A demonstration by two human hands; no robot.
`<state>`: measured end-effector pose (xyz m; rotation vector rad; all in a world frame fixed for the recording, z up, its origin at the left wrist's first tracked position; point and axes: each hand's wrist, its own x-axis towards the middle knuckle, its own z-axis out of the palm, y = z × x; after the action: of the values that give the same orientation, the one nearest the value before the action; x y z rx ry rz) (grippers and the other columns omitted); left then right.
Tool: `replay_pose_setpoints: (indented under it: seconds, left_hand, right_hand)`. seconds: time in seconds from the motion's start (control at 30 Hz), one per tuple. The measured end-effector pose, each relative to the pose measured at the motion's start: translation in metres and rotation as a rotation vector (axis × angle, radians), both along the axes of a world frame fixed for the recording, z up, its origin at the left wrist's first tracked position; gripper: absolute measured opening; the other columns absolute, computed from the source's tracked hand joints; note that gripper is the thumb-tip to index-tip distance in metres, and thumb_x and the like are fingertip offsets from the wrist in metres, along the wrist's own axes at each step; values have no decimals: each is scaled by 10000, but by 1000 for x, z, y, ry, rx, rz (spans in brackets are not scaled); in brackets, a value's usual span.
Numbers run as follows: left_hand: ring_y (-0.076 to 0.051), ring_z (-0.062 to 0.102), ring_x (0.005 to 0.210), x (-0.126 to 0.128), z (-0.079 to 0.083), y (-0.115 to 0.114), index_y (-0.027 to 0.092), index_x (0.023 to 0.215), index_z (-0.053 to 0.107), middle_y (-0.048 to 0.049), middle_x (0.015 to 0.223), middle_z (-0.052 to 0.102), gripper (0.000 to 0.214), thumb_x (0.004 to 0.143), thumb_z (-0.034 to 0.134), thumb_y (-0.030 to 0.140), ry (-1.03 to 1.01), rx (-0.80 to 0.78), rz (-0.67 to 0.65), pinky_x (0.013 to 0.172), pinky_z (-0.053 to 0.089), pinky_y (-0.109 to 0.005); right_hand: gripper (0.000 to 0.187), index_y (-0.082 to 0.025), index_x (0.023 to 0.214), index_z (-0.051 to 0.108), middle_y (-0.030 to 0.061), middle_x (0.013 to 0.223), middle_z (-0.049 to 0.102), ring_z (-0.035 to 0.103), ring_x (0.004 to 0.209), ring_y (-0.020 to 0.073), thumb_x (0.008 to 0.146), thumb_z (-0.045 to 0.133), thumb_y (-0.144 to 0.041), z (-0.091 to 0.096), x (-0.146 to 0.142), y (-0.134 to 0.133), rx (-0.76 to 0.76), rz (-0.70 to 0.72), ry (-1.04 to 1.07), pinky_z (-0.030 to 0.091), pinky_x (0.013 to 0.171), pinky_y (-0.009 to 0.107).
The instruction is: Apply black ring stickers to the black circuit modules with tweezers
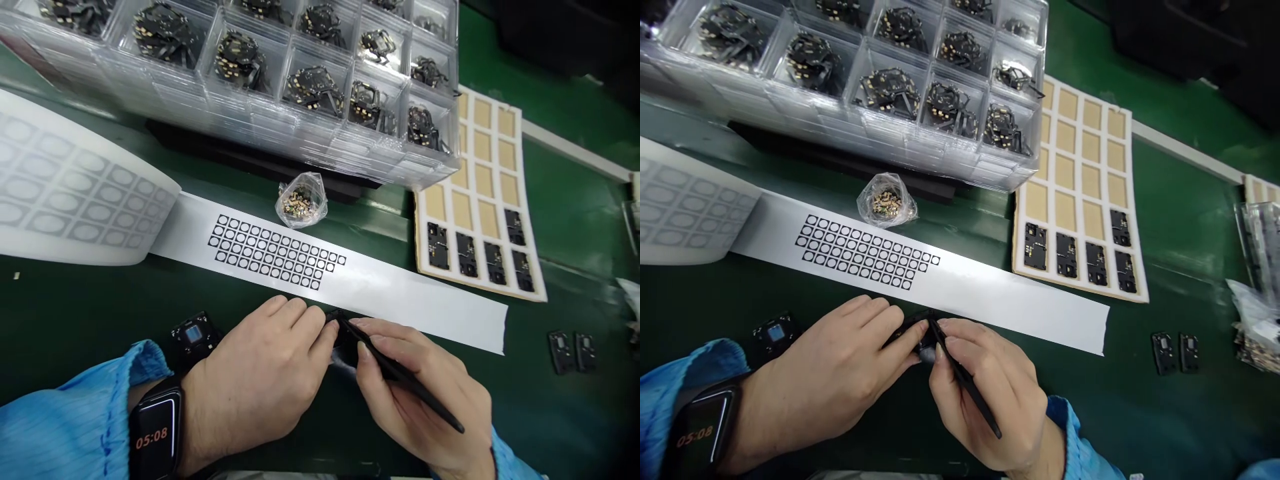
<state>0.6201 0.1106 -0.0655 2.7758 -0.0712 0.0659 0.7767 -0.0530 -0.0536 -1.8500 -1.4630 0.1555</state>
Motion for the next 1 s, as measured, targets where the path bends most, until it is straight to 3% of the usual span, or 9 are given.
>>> replay_pose_setpoints:
  seconds: [1.0]
  left_hand:
    - [-254,544,845,0,-4,-1,63,1279,652,-77,964,589,350,960,621,203,-50,17,1,698,484,-428]
  right_hand:
    - [257,-145,1065,676,114,973,786,781,913,184,869,727,14,-3,-2,7,-23,30,-20,664,796,272]
